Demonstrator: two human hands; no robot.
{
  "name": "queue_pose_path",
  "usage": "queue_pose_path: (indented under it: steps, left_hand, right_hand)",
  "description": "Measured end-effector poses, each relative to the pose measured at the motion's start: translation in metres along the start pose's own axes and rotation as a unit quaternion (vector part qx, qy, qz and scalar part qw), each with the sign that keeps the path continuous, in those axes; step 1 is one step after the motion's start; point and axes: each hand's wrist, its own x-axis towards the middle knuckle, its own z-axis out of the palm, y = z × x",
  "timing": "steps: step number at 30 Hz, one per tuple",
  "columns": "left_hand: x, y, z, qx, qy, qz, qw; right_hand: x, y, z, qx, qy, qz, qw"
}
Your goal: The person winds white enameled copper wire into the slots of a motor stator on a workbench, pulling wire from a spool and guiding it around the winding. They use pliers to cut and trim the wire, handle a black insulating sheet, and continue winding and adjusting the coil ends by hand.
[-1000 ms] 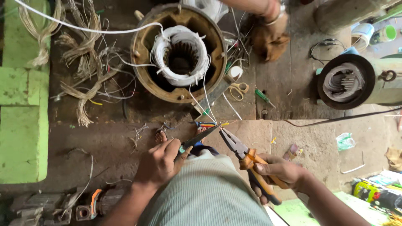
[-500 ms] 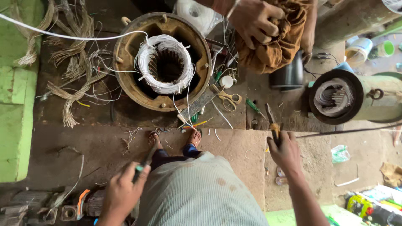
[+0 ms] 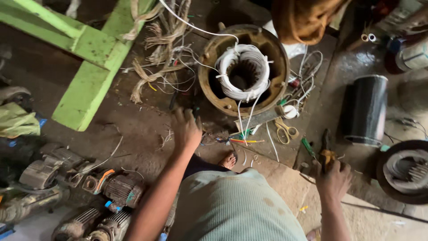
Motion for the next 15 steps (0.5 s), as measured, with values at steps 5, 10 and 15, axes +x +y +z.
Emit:
queue_pose_path:
  steps: [5,10,15]
  left_hand:
    - [0.023,-0.002,-0.003,0.074,0.001,0.013,0.997]
    - [0.016,0.016,-0.009,-0.075,-0.005,-0.002,0.997]
    - [0.006,0.044,-0.022,-0.327,0.038,0.028,0.944]
  right_hand:
    - [0.007,-0.003,-0.007,-0.042,0.001,-0.033,0.999]
    - [0.035,-0.022,-0.027,0.307,-0.020,0.024,0.951]
    - [0.067,-0.090,-0.047,0.554,-0.111,-0.100,0.819]
